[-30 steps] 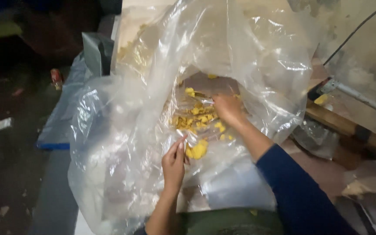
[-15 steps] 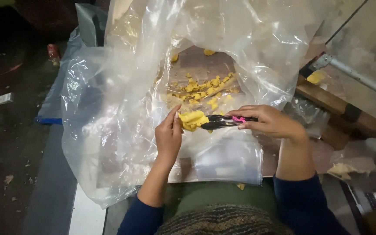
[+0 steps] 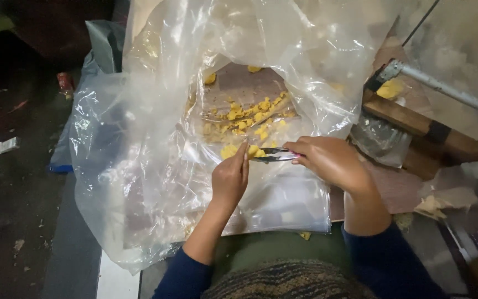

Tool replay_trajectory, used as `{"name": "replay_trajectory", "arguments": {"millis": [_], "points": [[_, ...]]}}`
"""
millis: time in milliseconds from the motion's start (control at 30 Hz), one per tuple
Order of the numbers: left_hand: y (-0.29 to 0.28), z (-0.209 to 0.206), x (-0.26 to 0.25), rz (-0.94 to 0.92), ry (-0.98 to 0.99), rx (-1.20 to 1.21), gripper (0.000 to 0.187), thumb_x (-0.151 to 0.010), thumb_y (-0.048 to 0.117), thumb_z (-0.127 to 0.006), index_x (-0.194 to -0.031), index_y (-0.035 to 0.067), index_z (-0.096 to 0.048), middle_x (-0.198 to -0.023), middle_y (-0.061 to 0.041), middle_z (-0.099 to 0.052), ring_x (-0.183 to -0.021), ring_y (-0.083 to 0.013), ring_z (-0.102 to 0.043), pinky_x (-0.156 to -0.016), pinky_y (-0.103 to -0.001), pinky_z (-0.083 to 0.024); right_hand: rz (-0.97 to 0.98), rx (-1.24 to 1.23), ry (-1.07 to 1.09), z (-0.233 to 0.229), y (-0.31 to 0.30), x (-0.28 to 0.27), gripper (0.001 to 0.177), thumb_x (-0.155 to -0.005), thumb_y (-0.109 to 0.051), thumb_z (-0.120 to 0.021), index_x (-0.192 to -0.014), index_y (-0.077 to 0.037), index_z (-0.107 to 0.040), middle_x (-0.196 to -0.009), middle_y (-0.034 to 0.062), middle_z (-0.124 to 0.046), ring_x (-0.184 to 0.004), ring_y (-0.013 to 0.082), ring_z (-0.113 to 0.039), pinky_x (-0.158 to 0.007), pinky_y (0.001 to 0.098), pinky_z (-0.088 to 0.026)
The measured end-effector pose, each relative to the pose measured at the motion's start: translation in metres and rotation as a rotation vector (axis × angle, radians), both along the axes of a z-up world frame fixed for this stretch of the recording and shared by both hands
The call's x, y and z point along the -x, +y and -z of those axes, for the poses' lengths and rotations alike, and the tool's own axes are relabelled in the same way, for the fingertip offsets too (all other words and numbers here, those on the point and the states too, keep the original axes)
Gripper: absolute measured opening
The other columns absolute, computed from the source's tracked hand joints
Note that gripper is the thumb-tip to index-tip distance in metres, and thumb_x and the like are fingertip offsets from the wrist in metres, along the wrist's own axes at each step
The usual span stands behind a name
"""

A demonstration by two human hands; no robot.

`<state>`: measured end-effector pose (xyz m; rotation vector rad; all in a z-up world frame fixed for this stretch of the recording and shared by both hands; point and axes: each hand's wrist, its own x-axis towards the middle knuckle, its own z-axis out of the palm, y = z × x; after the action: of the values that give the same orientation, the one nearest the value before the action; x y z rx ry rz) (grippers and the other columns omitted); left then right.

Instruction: Manually filling small plastic bags with yellow food pieces using tongs and sealing them with a heat sealer.

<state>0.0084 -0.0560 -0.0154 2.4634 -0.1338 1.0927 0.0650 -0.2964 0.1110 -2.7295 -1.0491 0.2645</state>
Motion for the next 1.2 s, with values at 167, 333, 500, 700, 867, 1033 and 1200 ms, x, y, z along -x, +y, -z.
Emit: {"name": "replay_trajectory", "arguments": {"millis": [167,333,500,700,867,1033,1200], "points": [[-0.006,-0.012,-0.001,-0.087,-0.069,-0.043,0.032,-0.101,0.019,-0.056,-0.130,0.015,-0.069,-0.066,-0.006,-0.069,-0.061,-0.0194,-0.068,-0.059,-0.031,-0.056,-0.002,-0.046,-0.094,0.003,0.012,0.017,0.032,-0.098,-0.033,-0.057,-0.127,-0.024,-0.069,-0.092,0.0027,-0.073,-0.080,0.0283,-0.072,-0.069,0.0387,-0.056],[-0.008,0.004,-0.013,-0.139,-0.104,-0.219,0.030,-0.095,0.021,-0.065,-0.124,0.014,-0.070,-0.062,-0.007,-0.067,-0.055,-0.0206,-0.066,-0.054,-0.033,-0.055,-0.018,-0.065,-0.229,0.019,0.031,0.022,0.029,-0.098,-0.033,-0.059,-0.121,-0.019,-0.069,-0.083,0.0038,-0.067,-0.072,0.0250,-0.067,-0.063,0.0354,-0.051],[-0.020,0.015,-0.018,-0.041,-0.125,-0.261,0.033,-0.093,0.016,-0.065,-0.126,0.015,-0.068,-0.064,-0.008,-0.066,-0.056,-0.0228,-0.066,-0.054,-0.035,-0.054,-0.010,-0.110,-0.192,0.031,0.047,0.007,0.028,-0.098,-0.032,-0.059,-0.122,-0.019,-0.066,-0.087,0.0063,-0.068,-0.072,0.0309,-0.068,-0.062,0.0413,-0.052],[0.002,-0.020,-0.011,0.078,0.079,0.134,0.025,-0.102,0.018,-0.056,-0.121,0.010,-0.070,-0.081,-0.013,-0.071,-0.070,-0.0319,-0.070,-0.063,-0.040,-0.055,0.035,-0.175,0.047,0.012,0.016,0.004,0.045,-0.094,-0.020,-0.063,-0.139,-0.017,-0.059,-0.114,0.0196,-0.070,-0.099,0.0453,-0.070,-0.081,0.0527,-0.055],[0.026,-0.056,-0.003,0.170,0.236,0.540,0.037,-0.107,0.016,-0.049,-0.142,0.015,-0.061,-0.071,-0.012,-0.073,-0.057,-0.0241,-0.063,-0.061,-0.035,-0.052,0.075,-0.274,0.002,-0.011,-0.009,0.015,0.064,-0.087,-0.022,-0.073,-0.147,-0.010,-0.055,-0.129,0.0190,-0.068,-0.111,0.0422,-0.067,-0.090,0.0509,-0.054],[0.026,-0.080,0.001,0.421,0.433,0.925,0.035,-0.104,0.019,-0.050,-0.136,0.018,-0.066,-0.045,-0.006,-0.053,-0.038,-0.0150,-0.052,-0.042,-0.023,-0.046,-0.059,-0.239,-0.277,-0.003,0.003,0.026,0.043,-0.092,-0.026,-0.067,-0.134,-0.020,-0.066,-0.111,0.0026,-0.076,-0.099,0.0252,-0.072,-0.085,0.0405,-0.047],[0.044,-0.054,-0.002,0.398,0.350,0.801,0.050,-0.094,0.012,-0.060,-0.144,0.013,-0.057,-0.076,-0.011,-0.063,-0.071,-0.0210,-0.059,-0.067,-0.030,-0.051,-0.056,-0.251,-0.345,0.004,0.000,0.012,0.032,-0.095,-0.032,-0.064,-0.125,-0.025,-0.071,-0.105,-0.0029,-0.077,-0.093,0.0208,-0.072,-0.082,0.0373,-0.044]]}}
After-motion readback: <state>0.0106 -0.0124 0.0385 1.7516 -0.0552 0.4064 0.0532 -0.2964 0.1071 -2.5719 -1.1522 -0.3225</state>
